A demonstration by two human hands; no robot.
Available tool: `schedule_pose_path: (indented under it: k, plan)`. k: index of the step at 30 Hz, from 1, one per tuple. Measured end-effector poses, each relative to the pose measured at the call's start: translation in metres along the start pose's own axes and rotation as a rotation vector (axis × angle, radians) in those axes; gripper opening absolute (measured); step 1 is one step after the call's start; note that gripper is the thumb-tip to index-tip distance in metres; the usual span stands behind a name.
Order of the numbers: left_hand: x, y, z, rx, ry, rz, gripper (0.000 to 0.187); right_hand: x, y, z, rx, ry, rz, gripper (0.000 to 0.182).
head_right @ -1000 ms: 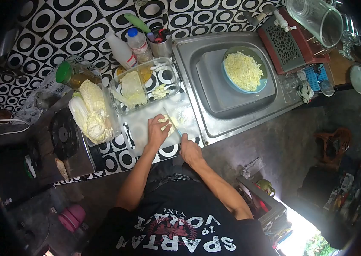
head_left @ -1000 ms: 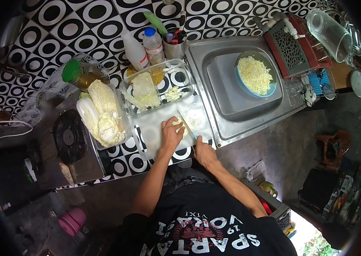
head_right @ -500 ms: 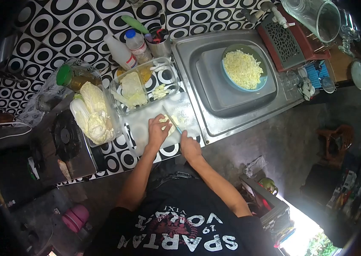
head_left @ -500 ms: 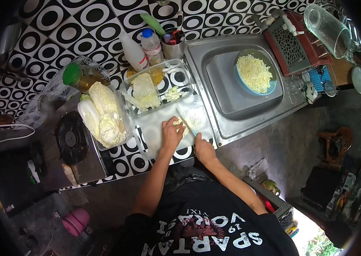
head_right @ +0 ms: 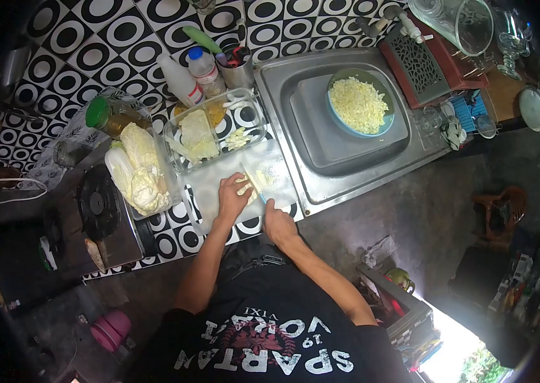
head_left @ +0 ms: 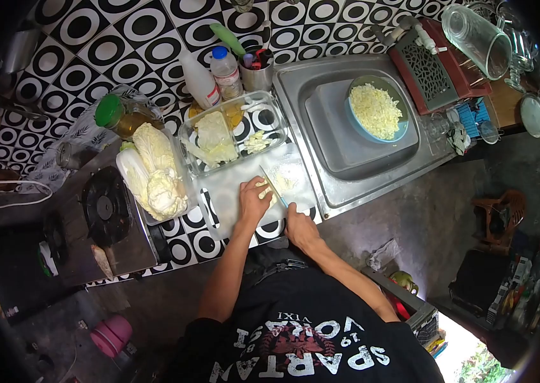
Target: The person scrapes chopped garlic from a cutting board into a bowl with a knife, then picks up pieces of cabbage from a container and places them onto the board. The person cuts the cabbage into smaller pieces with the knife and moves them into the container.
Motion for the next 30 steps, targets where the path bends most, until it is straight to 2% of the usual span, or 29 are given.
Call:
schedule_pose_path:
  k: [7,14,20,25,30]
  plan:
    - [0.0,0.001,0.0,0.006,-0.027,-0.009,0.025,0.001,-0.006,-0.022,-0.034,-0.022,-0.06,0.026]
    - [-0.001,0.003,-0.003,0.021,-0.035,-0.032,0.025,0.002,-0.016,-0.021,-0.095,-0.038,-0.031,0.027]
    - [0.0,0.007,-0.004,0.018,-0.025,-0.038,0.026,-0.013,0.006,-0.02,-0.025,0.031,-0.026,0.025]
    - [-0.004,0.009,-0.002,0.007,-0.045,-0.079,0.025,-0.005,-0.014,-0.026,-0.128,-0.051,0.012,0.032]
    - [-0.008,0.009,0.001,0.031,-0.051,-0.088,0.027,-0.009,-0.008,-0.024,-0.117,-0.025,0.039,0.039]
Point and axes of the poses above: each hand's wrist, its own y-axis away from the middle knuckle, its own z-axis out of the back of the hand, x = y × z, the point moved 3 cm from there along -y, towards the middle knuckle, and after that the axes turned 5 degrees about -z, right-handed, at the moved point
